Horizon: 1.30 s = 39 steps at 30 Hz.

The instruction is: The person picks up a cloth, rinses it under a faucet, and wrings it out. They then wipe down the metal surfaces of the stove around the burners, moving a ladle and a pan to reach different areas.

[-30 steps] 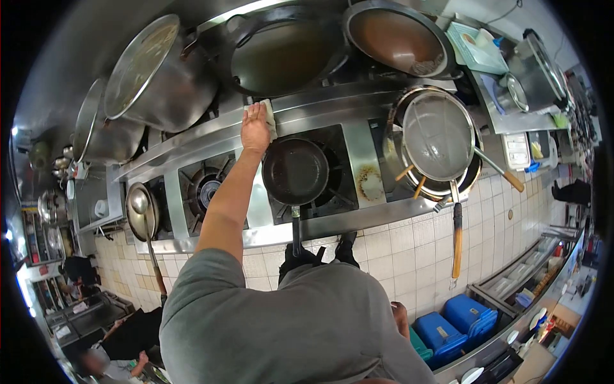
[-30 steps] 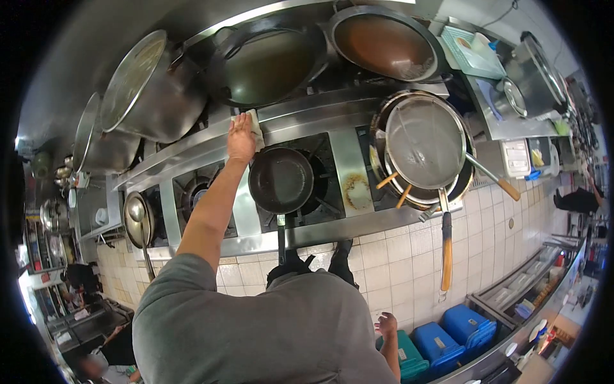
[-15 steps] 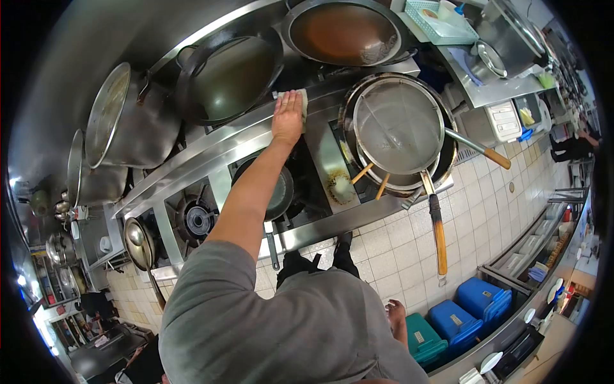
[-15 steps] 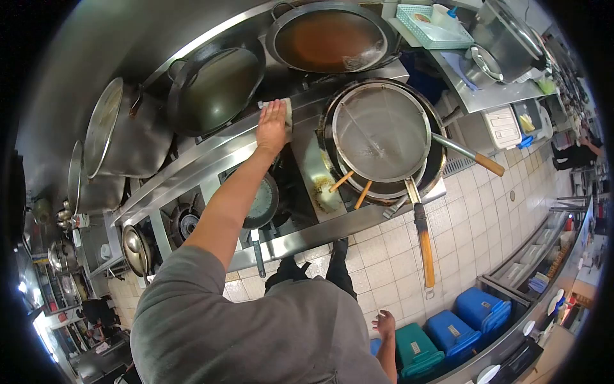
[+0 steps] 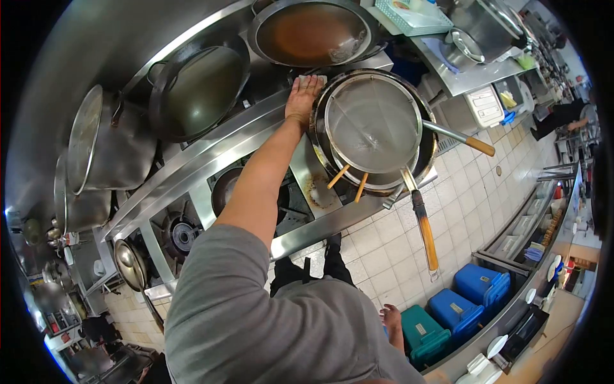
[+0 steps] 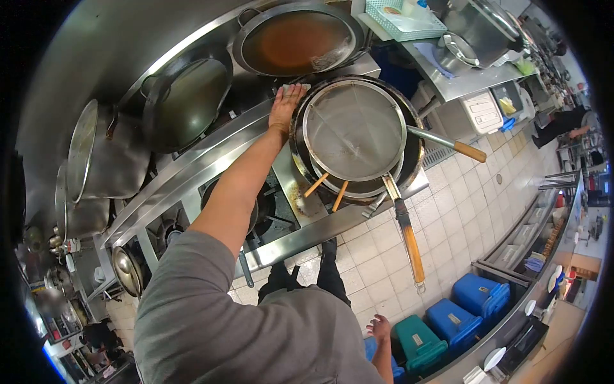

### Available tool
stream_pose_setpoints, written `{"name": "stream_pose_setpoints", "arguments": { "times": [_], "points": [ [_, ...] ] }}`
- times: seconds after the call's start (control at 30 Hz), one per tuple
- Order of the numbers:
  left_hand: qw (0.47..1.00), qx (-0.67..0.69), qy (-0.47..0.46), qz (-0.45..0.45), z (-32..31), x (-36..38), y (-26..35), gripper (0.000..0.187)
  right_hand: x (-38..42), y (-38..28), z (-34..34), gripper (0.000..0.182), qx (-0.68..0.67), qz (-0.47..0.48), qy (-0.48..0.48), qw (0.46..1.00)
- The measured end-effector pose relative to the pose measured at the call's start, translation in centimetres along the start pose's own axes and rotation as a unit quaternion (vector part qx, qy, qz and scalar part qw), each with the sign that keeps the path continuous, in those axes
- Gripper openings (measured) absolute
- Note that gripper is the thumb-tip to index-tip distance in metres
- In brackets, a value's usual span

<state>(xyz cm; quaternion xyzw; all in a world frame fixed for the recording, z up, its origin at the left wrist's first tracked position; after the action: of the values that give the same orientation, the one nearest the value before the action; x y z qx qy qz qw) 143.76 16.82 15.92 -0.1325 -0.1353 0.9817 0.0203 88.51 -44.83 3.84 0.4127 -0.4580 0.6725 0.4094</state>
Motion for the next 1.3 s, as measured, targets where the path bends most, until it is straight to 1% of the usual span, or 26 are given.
{"name": "stream_pose_setpoints", "arguments": {
  "times": [0.07, 0.13, 0.2, 0.23, 0.27, 0.33, 0.4, 0.43, 0.57, 0.63, 0.73, 0.77, 0.83, 0.97, 1.0, 1.03, 1.07, 1.13, 1.17, 1.2, 1.27, 1.3],
  "points": [
    [0.999, -0.016, -0.030, -0.002, 0.6, -0.5, 0.2, 0.068, 0.0, 0.2, -0.1, 0.042, -0.010, 0.003, -0.004, 1.000],
    [1.000, -0.001, -0.028, 0.004, 1.5, 0.3, 0.1, 0.066, 0.4, 0.6, 0.1, 0.042, -0.014, 0.002, -0.012, 1.000],
    [0.999, 0.017, -0.033, 0.016, 2.3, 1.6, -0.6, 0.062, 0.6, 0.7, 0.3, 0.042, 0.046, 0.008, -0.001, 0.999],
    [0.996, 0.073, -0.005, 0.049, 2.2, 2.6, -1.3, 0.058, 0.8, 0.7, 0.6, 0.042, 0.052, 0.010, -0.004, 0.999],
    [0.996, 0.067, -0.004, 0.055, 1.8, 3.8, -2.4, 0.058, 0.6, 0.8, 0.9, 0.042, 0.055, 0.018, -0.005, 0.998],
    [0.997, 0.039, 0.005, 0.074, 1.4, 7.5, -5.1, 0.050, 0.3, 0.9, 1.1, 0.042, 0.059, 0.025, -0.013, 0.998],
    [0.996, 0.012, -0.006, 0.086, 1.9, 11.6, -8.4, 0.050, 0.0, 0.8, 1.1, 0.042, 0.063, 0.007, -0.022, 0.998],
    [0.995, -0.007, -0.016, 0.098, 2.1, 13.9, -10.0, 0.050, 0.1, 0.3, 0.8, 0.043, 0.108, 0.000, -0.015, 0.994],
    [0.987, -0.027, -0.043, 0.155, 2.2, 22.2, -16.4, 0.052, 0.6, -2.6, -0.3, 0.044, 0.175, 0.012, -0.037, 0.984],
    [0.974, -0.068, -0.073, 0.202, 2.0, 26.2, -19.5, 0.053, 1.1, -4.6, -1.1, 0.044, 0.191, 0.039, -0.056, 0.979],
    [0.961, -0.081, -0.096, 0.245, 2.1, 31.7, -23.5, 0.054, 0.7, -6.8, -1.8, 0.045, 0.230, 0.066, -0.076, 0.968],
    [0.954, -0.080, -0.121, 0.262, 2.8, 33.3, -24.7, 0.054, 1.3, -8.1, -2.2, 0.045, 0.246, 0.069, -0.078, 0.964],
    [0.942, -0.089, -0.136, 0.294, 3.3, 36.4, -27.2, 0.054, 2.9, -10.6, -3.3, 0.046, 0.287, 0.080, -0.060, 0.953],
    [0.920, -0.088, -0.162, 0.346, 3.4, 42.4, -32.0, 0.054, 2.0, -12.3, -3.9, 0.045, 0.326, 0.081, -0.058, 0.940],
    [0.916, -0.088, -0.164, 0.354, 3.3, 43.6, -33.1, 0.053, 0.6, -11.8, -3.6, 0.044, 0.343, 0.120, -0.073, 0.929],
    [0.914, -0.095, -0.167, 0.358, 3.2, 44.7, -33.9, 0.053, 1.0, -12.2, -4.2, 0.044, 0.357, 0.156, -0.089, 0.917],
    [0.911, -0.093, -0.169, 0.364, 3.0, 46.0, -34.7, 0.053, 1.2, -12.5, -4.8, 0.044, 0.364, 0.156, -0.088, 0.914],
    [0.892, -0.123, -0.184, 0.394, 2.8, 48.2, -36.7, 0.053, 1.4, -13.7, -6.3, 0.044, 0.324, 0.136, -0.077, 0.933],
    [0.890, -0.106, -0.173, 0.408, 2.7, 49.1, -37.7, 0.053, -0.9, -12.3, -5.3, 0.044, 0.352, 0.228, -0.156, 0.894],
    [0.890, -0.105, -0.173, 0.409, 2.9, 49.1, -38.0, 0.053, -2.0, -12.0, -5.8, 0.044, 0.354, 0.228, -0.155, 0.894],
    [0.884, -0.087, -0.168, 0.428, 3.6, 49.2, -37.9, 0.052, -1.7, -11.4, -6.7, 0.044, 0.336, 0.271, -0.173, 0.885],
    [0.889, -0.115, -0.138, 0.422, 2.9, 49.1, -38.0, 0.049, -1.4, -11.3, -7.3, 0.045, 0.347, 0.274, -0.173, 0.880]
  ]
}}
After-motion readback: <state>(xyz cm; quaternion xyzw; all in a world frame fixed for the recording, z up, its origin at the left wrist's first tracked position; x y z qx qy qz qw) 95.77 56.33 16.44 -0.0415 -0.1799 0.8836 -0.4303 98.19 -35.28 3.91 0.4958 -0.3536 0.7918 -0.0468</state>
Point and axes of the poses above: each hand's wrist, its own x-axis away from the middle knuckle, its own z-axis out of the back of the hand, y = z × x, the point moved 2 cm from there along -x, towards the middle knuckle, and after that the axes turned 3 degrees about -x, right-handed, at the moved point
